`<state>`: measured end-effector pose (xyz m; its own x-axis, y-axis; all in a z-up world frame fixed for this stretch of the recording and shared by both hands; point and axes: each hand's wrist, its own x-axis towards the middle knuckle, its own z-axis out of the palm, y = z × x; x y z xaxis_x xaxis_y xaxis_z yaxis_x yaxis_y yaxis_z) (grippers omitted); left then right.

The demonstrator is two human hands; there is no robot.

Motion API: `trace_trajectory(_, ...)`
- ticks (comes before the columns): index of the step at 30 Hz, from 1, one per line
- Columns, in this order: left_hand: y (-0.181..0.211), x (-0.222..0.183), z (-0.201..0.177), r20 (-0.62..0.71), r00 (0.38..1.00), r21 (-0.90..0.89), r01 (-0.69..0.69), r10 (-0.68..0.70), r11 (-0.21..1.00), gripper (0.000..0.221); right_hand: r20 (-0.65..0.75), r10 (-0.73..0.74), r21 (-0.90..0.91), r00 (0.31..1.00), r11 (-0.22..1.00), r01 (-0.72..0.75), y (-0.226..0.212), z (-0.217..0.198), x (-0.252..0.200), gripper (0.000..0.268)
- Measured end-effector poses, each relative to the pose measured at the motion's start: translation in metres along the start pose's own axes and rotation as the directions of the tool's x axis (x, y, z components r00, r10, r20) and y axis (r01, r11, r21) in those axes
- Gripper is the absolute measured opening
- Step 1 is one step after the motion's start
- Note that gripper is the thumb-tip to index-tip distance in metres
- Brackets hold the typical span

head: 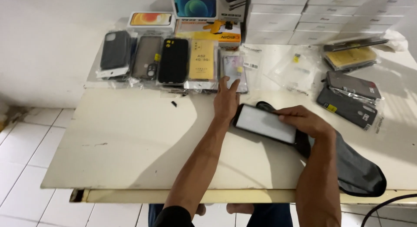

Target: Cleaning a mobile phone screen with a cloth and fitting it into various protective cases and a plastic sleeve.

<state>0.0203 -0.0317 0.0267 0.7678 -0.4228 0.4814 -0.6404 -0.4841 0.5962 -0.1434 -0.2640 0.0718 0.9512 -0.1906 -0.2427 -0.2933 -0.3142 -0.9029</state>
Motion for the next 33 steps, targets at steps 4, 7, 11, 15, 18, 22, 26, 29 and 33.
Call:
trace_trajectory(4,-0.017,0.007,0.02,-0.039,0.994,0.109,-0.095,0.1,0.99,0.019,0.048,0.039,-0.102,0.998,0.994,-0.034,-0.026,0.021,-0.003,0.028)
trace_trajectory(7,-0.025,0.007,0.03,-0.078,0.985,0.051,-0.152,0.156,0.987,0.013,0.021,0.074,-0.186,0.997,0.98,-0.069,-0.035,0.028,-0.001,0.029)
trace_trajectory(11,-0.004,0.0,0.022,-0.23,0.952,-0.15,-0.237,0.199,0.96,0.01,-0.342,-0.456,-0.495,0.822,0.831,0.255,-0.017,0.046,0.028,0.038)
trace_trajectory(15,0.017,-0.003,0.011,-0.315,0.934,-0.289,-0.264,0.169,0.92,0.01,-0.279,-0.893,-0.851,0.353,0.4,0.341,-0.024,0.074,0.039,0.065)
trace_trajectory(18,0.016,-0.004,0.015,-0.353,0.918,-0.297,-0.293,0.181,0.909,0.008,-0.223,-0.936,-0.908,0.273,0.301,0.291,-0.026,0.085,0.043,0.054)
trace_trajectory(22,0.02,-0.005,0.013,-0.357,0.919,-0.353,-0.296,0.164,0.888,0.01,-0.215,-0.945,-0.938,0.247,0.271,0.219,-0.027,0.082,0.05,0.066)
trace_trajectory(26,0.023,-0.002,0.011,-0.392,0.909,-0.425,-0.317,0.143,0.848,0.01,-0.195,-0.966,-0.954,0.169,0.227,0.194,-0.041,0.084,0.043,0.033)
trace_trajectory(29,0.028,0.0,0.006,-0.397,0.909,-0.449,-0.313,0.127,0.837,0.011,-0.175,-0.956,-0.948,0.237,0.228,0.22,-0.035,0.087,0.045,0.02)
trace_trajectory(33,0.033,0.001,0.006,-0.396,0.907,-0.418,-0.319,0.146,0.851,0.014,-0.203,-0.915,-0.944,0.348,0.278,0.18,-0.005,0.085,0.066,0.014)
